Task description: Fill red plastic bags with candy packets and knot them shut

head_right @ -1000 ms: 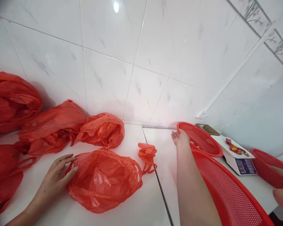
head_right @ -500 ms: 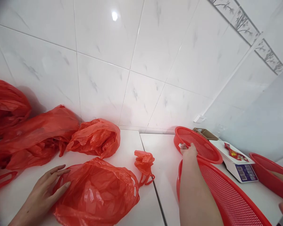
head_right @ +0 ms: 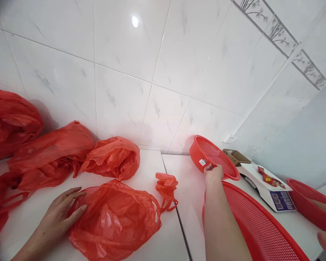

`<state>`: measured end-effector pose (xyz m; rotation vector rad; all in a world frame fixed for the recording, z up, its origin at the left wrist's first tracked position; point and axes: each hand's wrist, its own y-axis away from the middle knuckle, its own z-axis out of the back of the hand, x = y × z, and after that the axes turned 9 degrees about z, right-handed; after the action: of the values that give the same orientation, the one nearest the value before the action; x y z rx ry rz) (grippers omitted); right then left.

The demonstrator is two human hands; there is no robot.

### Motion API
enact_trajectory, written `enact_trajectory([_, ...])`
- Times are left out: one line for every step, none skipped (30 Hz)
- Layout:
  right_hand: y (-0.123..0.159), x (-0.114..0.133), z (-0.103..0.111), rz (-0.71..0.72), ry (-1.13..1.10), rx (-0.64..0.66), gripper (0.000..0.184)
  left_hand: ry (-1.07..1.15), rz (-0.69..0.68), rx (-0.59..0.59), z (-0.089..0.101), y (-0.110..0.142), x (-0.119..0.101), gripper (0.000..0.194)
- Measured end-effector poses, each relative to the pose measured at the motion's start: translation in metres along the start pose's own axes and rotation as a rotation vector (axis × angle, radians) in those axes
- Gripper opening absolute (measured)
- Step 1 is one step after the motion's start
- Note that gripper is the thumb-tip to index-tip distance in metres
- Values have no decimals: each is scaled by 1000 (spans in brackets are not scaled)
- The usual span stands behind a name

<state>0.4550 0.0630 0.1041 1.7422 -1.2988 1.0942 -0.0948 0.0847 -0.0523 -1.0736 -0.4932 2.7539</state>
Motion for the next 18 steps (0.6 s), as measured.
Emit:
enact_trajectory([8,-1,-2,-22,-26,-31,35,-1,-5,-5,-2,0,2,41])
enact_trajectory([15,-2,-5,-40,-53,-59,34,-2,-10,-8,-3,0,4,42])
enact_trajectory([23,-1,-6,-47,-77,-75,34,-2,-15,-11,-4,0,5,42])
enact_trajectory([31,0,-7,-47,-100,-83,34,-2,-20,-13,-5,-1,6,41])
enact_trajectory([40,2,-7,-42,-122,-85,33,-2,-27,-14,-6,-1,7,40])
enact_trajectory([49,4,-7,-33,-144,-79,31,-2,-32,-13,-6,-1,7,40])
enact_trajectory([59,6,-5,-20,-164,-68,29,-1,-32,-14,-6,-1,8,39])
enact_trajectory([70,8,-2,-2,-184,-51,26,2,-30,-14,-6,-1,7,38])
enact_trajectory([81,9,1,20,-203,-30,20,5,-25,-13,-6,-1,7,38])
enact_trajectory([93,9,6,48,-222,-5,15,9,-19,-12,-6,-1,6,37])
enact_trajectory([104,8,10,76,-237,23,10,13,-14,-10,-5,-1,6,37])
enact_trajectory([114,7,15,105,-249,52,7,16,-14,-6,-5,-1,5,37])
enact_trajectory([123,6,20,134,-256,82,7,18,-17,-3,-4,0,5,37])
enact_trajectory([131,5,23,161,-259,109,9,18,-21,-1,-4,0,5,37])
enact_trajectory([137,4,27,184,-258,132,11,16,-25,0,-4,-1,5,37])
enact_trajectory([142,4,30,203,-256,150,13,14,-27,2,-4,-1,5,37])
enact_trajectory([146,4,32,217,-254,166,16,10,-26,4,-4,-1,5,37])
enact_trajectory([148,5,34,226,-253,179,17,6,-26,6,-4,-1,5,37])
